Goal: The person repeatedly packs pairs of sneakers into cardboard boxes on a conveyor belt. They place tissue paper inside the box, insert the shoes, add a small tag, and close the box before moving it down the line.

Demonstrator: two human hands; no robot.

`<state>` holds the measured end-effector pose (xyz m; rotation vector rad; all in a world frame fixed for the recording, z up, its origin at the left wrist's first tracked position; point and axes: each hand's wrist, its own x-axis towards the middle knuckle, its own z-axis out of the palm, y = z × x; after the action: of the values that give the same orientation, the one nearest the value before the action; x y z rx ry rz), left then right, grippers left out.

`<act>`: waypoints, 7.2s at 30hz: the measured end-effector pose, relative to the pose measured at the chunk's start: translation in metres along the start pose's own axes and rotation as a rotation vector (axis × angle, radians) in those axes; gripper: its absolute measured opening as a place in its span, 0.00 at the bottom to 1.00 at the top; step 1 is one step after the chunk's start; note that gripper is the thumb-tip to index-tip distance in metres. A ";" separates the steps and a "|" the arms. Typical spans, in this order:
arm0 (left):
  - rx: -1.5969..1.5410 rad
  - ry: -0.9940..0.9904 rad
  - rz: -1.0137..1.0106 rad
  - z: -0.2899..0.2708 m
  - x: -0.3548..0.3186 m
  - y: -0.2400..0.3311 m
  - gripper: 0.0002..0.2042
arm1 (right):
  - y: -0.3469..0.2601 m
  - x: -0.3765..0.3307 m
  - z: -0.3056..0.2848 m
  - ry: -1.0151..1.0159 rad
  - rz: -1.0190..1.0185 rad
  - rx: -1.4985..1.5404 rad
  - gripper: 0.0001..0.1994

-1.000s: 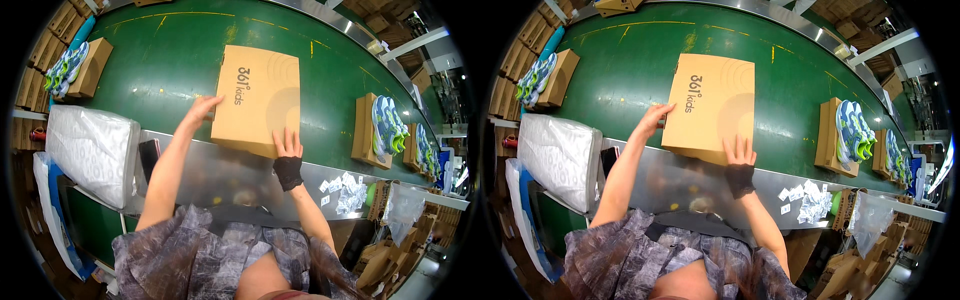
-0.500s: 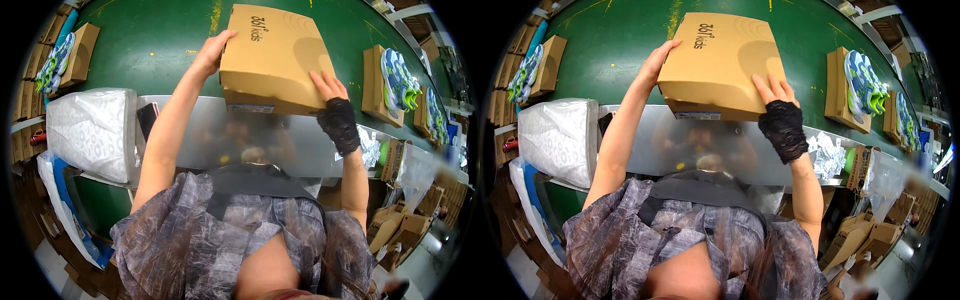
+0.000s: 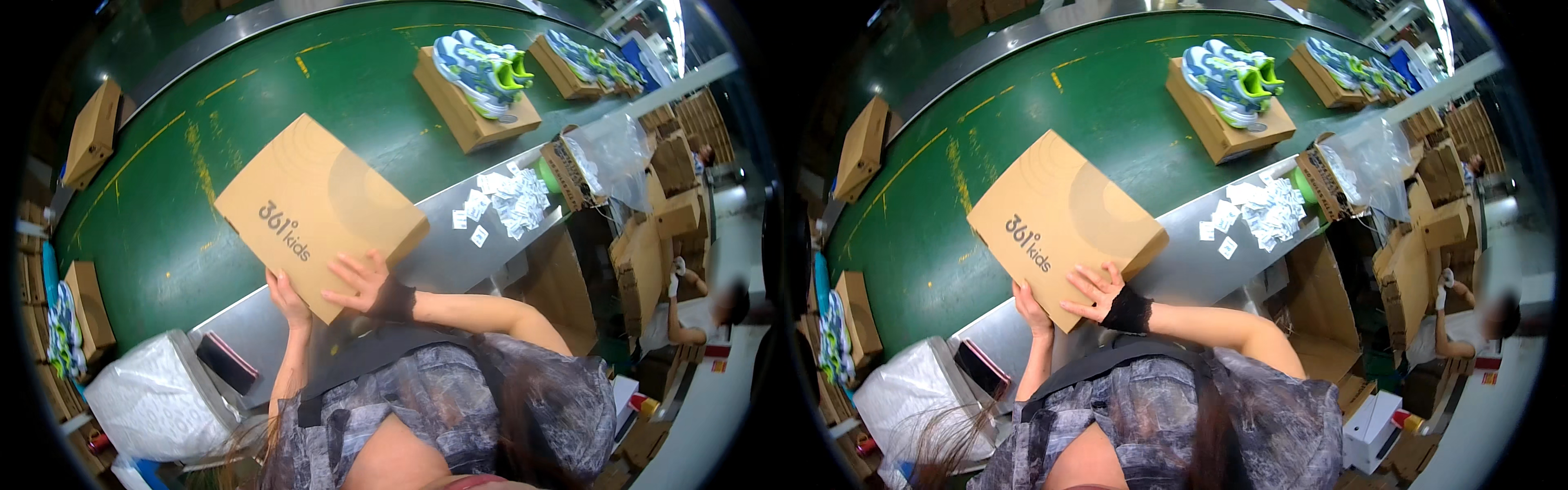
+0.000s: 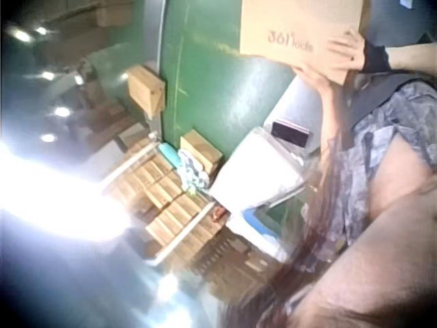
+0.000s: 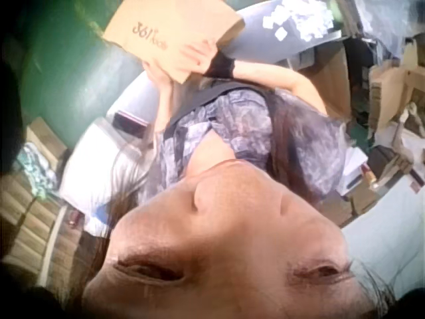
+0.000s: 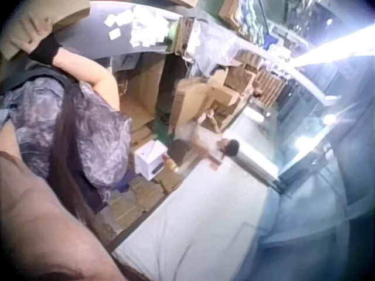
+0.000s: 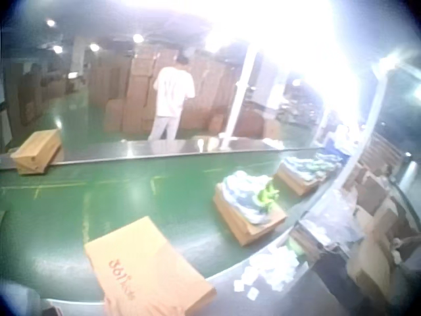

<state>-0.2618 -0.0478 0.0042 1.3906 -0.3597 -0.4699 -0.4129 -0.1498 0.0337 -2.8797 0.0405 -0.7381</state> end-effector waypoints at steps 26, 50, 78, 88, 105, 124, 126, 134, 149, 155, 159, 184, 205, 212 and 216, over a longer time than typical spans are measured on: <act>-0.580 -0.282 -0.223 -0.137 -0.019 0.114 0.31 | 0.125 -0.173 -0.045 0.120 0.998 -0.457 0.17; -0.554 0.215 -0.462 -0.154 -0.089 0.018 0.17 | 0.129 -0.176 -0.017 0.231 0.866 -0.187 0.04; -0.090 0.087 -0.797 0.038 -0.097 -0.039 0.11 | 0.366 0.012 -0.218 -0.485 0.690 -0.377 0.37; 0.030 0.163 -0.659 0.035 -0.086 -0.029 0.14 | 0.368 -0.023 -0.173 -0.163 0.386 -0.061 0.28; 0.748 -0.423 -0.290 0.118 0.040 -0.031 0.15 | 0.195 -0.045 -0.088 0.062 -0.075 0.489 0.16; 0.494 -0.365 -0.422 0.172 0.042 0.002 0.19 | 0.334 -0.038 -0.094 -0.468 0.298 -0.356 0.28; 0.548 -0.390 -0.440 0.178 0.042 0.002 0.19 | 0.342 -0.047 -0.084 -0.366 0.280 -0.247 0.30; 0.589 -0.176 0.552 0.227 0.045 0.048 0.15 | 0.232 -0.008 -0.132 0.256 0.174 0.224 0.37; 0.984 -0.116 0.291 0.024 0.063 0.023 0.16 | 0.180 -0.058 -0.083 -0.097 0.935 0.941 0.21; 0.831 0.103 0.489 -0.063 0.030 0.058 0.09 | 0.105 0.058 -0.054 -0.195 0.578 0.640 0.14; 0.982 0.477 0.441 -0.200 0.005 0.073 0.09 | 0.071 0.111 0.015 -0.201 0.100 0.318 0.20; 0.552 0.508 0.382 -0.291 0.017 0.242 0.09 | -0.114 0.213 0.055 -0.345 0.015 0.827 0.26; 1.939 0.036 0.331 -0.185 0.109 0.077 0.29 | 0.281 0.004 -0.026 1.163 1.258 0.310 0.20; 0.449 0.376 -0.440 -0.254 0.158 0.064 0.49 | 0.273 -0.103 -0.043 0.549 1.493 -0.117 0.37; -0.032 0.184 -0.573 -0.225 0.178 0.074 0.54 | 0.161 -0.079 -0.084 0.483 0.941 0.094 0.24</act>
<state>0.0122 0.0603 0.0377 1.4853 0.2066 -0.8020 -0.5197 -0.3158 0.0413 -2.1132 1.2509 -1.0999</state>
